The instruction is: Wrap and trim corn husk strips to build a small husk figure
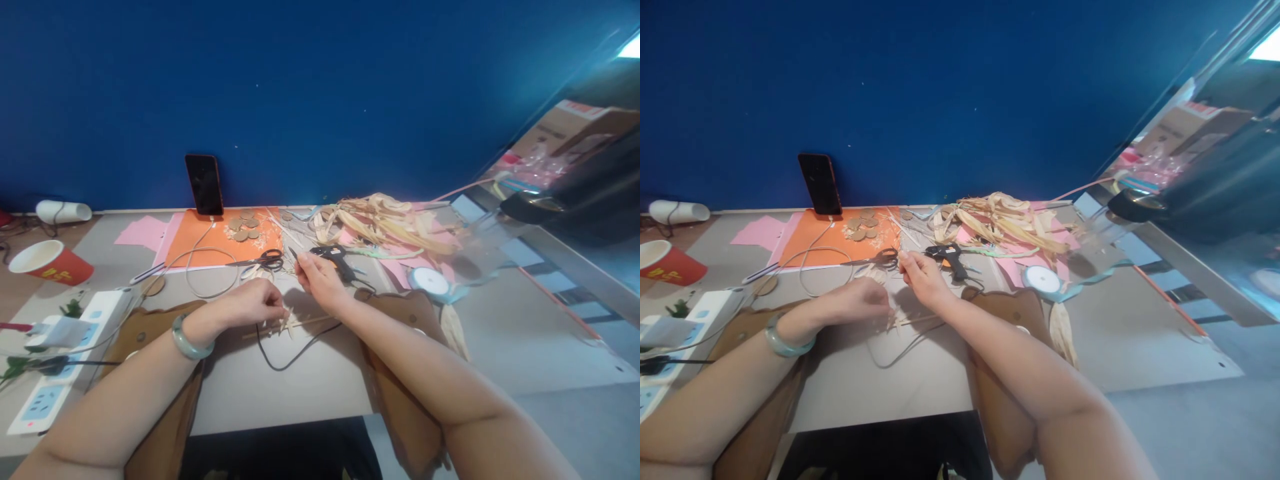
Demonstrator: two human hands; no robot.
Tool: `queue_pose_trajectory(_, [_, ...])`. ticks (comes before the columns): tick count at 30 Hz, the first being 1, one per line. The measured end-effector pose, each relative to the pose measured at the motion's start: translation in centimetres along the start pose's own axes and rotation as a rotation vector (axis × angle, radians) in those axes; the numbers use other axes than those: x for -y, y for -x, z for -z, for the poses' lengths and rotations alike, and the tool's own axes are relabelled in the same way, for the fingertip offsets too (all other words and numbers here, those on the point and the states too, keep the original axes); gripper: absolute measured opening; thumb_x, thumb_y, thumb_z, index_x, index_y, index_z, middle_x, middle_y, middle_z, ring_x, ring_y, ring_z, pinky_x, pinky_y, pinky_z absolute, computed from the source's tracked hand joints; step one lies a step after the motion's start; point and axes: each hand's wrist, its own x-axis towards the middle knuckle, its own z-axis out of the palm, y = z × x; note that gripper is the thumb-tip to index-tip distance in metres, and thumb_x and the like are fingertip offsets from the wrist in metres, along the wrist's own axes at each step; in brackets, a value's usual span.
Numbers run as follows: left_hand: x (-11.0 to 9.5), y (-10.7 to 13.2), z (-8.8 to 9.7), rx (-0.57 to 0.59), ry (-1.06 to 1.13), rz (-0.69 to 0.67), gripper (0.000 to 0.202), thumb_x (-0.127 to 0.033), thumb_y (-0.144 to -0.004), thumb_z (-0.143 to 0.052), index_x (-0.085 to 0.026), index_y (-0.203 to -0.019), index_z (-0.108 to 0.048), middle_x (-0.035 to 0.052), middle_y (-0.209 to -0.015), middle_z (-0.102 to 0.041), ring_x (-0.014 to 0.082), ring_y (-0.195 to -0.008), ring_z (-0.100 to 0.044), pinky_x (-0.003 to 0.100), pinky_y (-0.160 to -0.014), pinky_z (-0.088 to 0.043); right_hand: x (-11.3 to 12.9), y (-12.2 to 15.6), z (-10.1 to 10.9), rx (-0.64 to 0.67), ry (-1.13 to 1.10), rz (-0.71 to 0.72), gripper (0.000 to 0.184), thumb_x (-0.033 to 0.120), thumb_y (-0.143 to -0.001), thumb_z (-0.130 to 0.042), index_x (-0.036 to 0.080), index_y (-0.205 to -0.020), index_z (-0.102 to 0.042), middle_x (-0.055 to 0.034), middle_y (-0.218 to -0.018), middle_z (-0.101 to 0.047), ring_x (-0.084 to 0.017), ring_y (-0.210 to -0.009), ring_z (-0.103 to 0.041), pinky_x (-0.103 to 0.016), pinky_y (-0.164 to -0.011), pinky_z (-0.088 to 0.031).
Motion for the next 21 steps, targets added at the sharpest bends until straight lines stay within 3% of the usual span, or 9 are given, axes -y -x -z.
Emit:
queue_pose_trajectory(2, [0.4, -0.1, 0.4, -0.052, -0.111, 0.005, 0.025, -0.039, -0.067, -0.069, -0.018, -0.055, -0.064, -0.001, -0.048, -0.059, 0.0114, -0.045, -0.048, 0.022, -0.044, -0.03, 0.0, -0.1, 0.0, -0.002, -0.017, -0.002, 0.051, 0.067, -0.081, -0.049, 0.019, -0.065, -0.046, 0.0078, -0.045, -0.033, -0.006, -0.039, -0.025, -0.02, -0.038, -0.019])
queue_pose_trajectory(4, [0.5, -0.3, 1.0, -0.235, -0.259, 0.035, 0.028, -0.043, -0.071, -0.066, -0.019, -0.058, -0.063, -0.0002, -0.051, -0.059, 0.013, -0.047, -0.048, 0.024, -0.047, -0.03, -0.1, -0.2, 0.0, -0.005, -0.041, 0.005, 0.052, 0.068, -0.08, -0.05, 0.019, -0.065, -0.047, 0.008, -0.045, -0.032, -0.005, -0.039, -0.025, -0.02, -0.038, -0.019])
queue_pose_trajectory(6, [0.4, -0.5, 1.7, -0.444, -0.461, 0.091, 0.024, -0.04, -0.078, -0.058, -0.019, -0.068, -0.064, 0.002, -0.059, -0.061, 0.0158, -0.054, -0.052, 0.026, -0.053, -0.031, -0.1, -0.2, 0.1, -0.008, -0.057, 0.009, 0.052, 0.068, -0.08, -0.051, 0.019, -0.065, -0.047, 0.0081, -0.045, -0.032, -0.005, -0.039, -0.025, -0.02, -0.038, -0.018])
queue_pose_trajectory(8, [0.4, -0.6, 2.3, -0.527, -0.652, 0.142, 0.019, -0.031, -0.083, -0.051, -0.018, -0.079, -0.065, 0.0062, -0.074, -0.065, 0.0195, -0.066, -0.057, 0.029, -0.058, -0.034, -0.2, -0.3, 0.1, -0.01, -0.065, 0.0, 0.052, 0.068, -0.079, -0.052, 0.019, -0.065, -0.047, 0.0081, -0.045, -0.032, -0.005, -0.039, -0.025, -0.02, -0.038, -0.018])
queue_pose_trajectory(11, [0.7, -0.9, 2.4, -0.464, -0.821, 0.218, 0.023, -0.025, -0.086, -0.045, -0.016, -0.086, -0.066, 0.0117, -0.09, -0.064, 0.0239, -0.077, -0.061, 0.032, -0.065, -0.038, -0.2, -0.3, 0.1, -0.011, -0.075, -0.022, 0.052, 0.069, -0.078, -0.052, 0.019, -0.065, -0.047, 0.0081, -0.045, -0.032, -0.005, -0.039, -0.024, -0.02, -0.037, -0.018])
queue_pose_trajectory(16, [2.1, -2.5, 1.5, -0.331, -0.883, 0.29, 0.027, -0.026, -0.087, -0.043, -0.014, -0.096, -0.066, 0.0138, -0.098, -0.06, 0.0243, -0.081, -0.063, 0.033, -0.071, -0.043, -0.3, -0.3, 0.1, -0.016, -0.062, -0.007, 0.052, 0.068, -0.079, -0.053, 0.019, -0.065, -0.048, 0.0076, -0.046, -0.034, -0.005, -0.039, -0.027, -0.02, -0.037, -0.019])
queue_pose_trajectory(21, [2.9, -3.6, 1.0, -0.342, -0.864, 0.245, 0.032, -0.023, -0.09, -0.036, -0.012, -0.097, -0.065, 0.0152, -0.097, -0.06, 0.0245, -0.08, -0.063, 0.035, -0.071, -0.044, -0.2, -0.3, 0.1, -0.017, -0.046, -0.003, 0.052, 0.069, -0.078, -0.052, 0.019, -0.066, -0.048, 0.0077, -0.046, -0.033, -0.005, -0.039, -0.027, -0.02, -0.037, -0.019])
